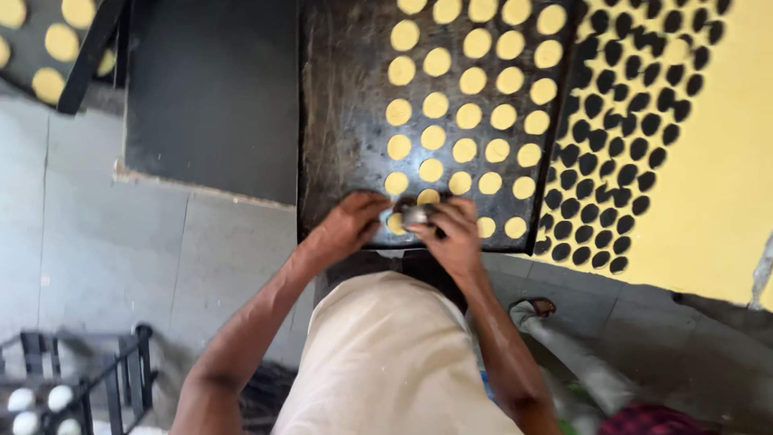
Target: The person uses a circular cutter to stamp out circles from a sheet of dough, places the cut pieces onto a metal tray, and gathers the remaining dough scraps into a pile.
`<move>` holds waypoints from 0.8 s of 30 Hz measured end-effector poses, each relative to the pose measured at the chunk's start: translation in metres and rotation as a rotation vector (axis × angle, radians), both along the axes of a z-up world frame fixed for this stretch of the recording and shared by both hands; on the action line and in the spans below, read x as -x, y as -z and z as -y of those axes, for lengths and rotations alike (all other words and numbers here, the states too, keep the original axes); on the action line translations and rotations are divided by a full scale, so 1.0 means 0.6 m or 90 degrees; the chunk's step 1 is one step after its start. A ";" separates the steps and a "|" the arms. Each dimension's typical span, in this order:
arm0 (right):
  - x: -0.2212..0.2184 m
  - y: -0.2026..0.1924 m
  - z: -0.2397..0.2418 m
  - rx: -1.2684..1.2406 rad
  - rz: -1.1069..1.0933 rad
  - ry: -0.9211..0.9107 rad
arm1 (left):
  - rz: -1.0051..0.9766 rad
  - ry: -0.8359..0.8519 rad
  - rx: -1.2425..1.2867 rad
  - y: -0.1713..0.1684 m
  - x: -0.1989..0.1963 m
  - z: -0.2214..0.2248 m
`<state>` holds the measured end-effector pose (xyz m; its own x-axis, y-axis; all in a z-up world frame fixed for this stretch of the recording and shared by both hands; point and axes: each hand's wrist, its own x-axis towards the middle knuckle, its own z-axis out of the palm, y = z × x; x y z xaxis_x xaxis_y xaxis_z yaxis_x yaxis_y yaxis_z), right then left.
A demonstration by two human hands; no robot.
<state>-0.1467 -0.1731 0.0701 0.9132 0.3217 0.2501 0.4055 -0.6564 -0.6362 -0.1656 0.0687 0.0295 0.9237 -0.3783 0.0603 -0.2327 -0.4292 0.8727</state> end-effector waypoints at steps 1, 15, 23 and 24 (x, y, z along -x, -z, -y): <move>-0.011 -0.006 0.015 -0.016 0.005 0.051 | 0.012 0.046 -0.033 0.002 -0.013 0.000; 0.136 0.011 0.235 -0.097 -0.108 0.134 | 0.060 0.063 -0.215 -0.019 0.017 0.108; 0.182 0.028 0.414 -0.069 -0.115 0.267 | 0.137 -0.048 -0.154 -0.053 -0.036 0.241; 0.183 0.025 0.439 -0.069 -0.116 0.296 | 0.148 -0.049 -0.129 -0.050 -0.060 0.280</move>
